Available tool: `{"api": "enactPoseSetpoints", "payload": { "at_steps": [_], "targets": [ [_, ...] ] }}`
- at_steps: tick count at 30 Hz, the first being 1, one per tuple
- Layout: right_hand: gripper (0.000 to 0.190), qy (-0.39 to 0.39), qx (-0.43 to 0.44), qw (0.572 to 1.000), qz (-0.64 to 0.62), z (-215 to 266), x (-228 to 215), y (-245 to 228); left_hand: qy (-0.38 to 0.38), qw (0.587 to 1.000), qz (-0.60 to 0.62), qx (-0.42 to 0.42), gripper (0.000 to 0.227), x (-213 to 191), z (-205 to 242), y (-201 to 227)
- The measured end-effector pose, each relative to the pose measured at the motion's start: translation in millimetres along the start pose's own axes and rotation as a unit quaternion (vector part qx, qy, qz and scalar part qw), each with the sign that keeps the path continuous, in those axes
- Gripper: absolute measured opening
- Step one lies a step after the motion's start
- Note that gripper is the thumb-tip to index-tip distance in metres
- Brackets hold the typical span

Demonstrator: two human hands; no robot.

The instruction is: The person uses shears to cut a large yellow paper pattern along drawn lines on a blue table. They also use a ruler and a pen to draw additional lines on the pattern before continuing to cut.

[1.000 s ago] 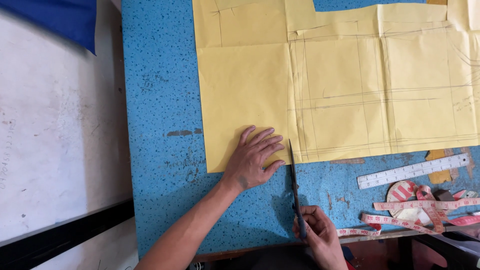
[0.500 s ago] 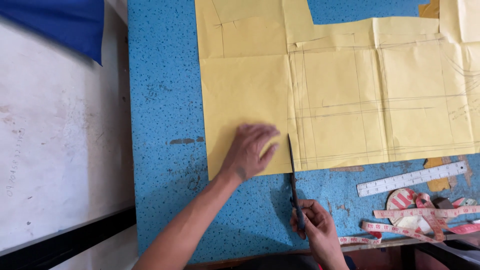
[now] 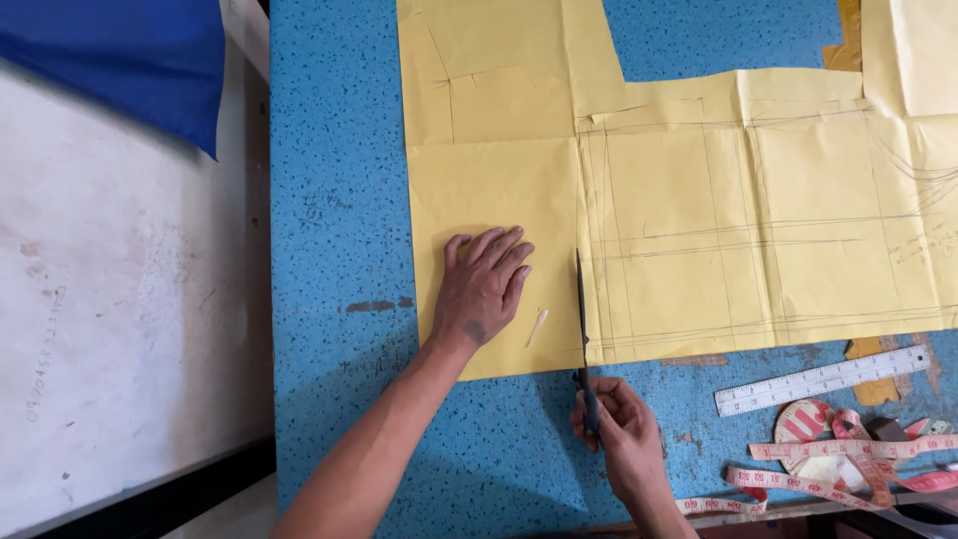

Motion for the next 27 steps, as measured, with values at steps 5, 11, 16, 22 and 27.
{"api": "enactPoseSetpoints", "payload": {
  "at_steps": [5, 11, 16, 22, 27],
  "targets": [
    [0.012, 0.000, -0.010, 1.000, -0.001, -17, 8, -5, 0.005, 1.000, 0.007, 0.001, 0.035, -4, 0, 2],
    [0.013, 0.001, -0.019, 1.000, -0.022, -31, 14, -11, -0.006, 1.000, 0.011, -0.007, 0.036, -3, 1, 0],
    [0.013, 0.003, -0.038, 0.999, -0.013, -47, 25, -27, 0.006, 1.000, 0.013, -0.005, 0.034, -7, 0, 2],
    [0.010, -0.001, -0.040, 0.999, -0.026, -57, 27, -25, 0.010, 1.000, 0.020, 0.001, 0.035, -8, 0, 1],
    [0.013, 0.010, -0.054, 0.998, -0.014, -78, 36, -40, 0.008, 1.000, 0.023, -0.001, 0.034, -9, -1, 2]
  ]
}}
Point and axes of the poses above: each hand's wrist, its own z-axis away from the middle knuckle, its own x-axis out of the palm, y = z × x, the point moved 5 cm from there along -z, towards the middle knuckle, and after that the axes turned 6 degrees about -x, right-handed, at the moved point
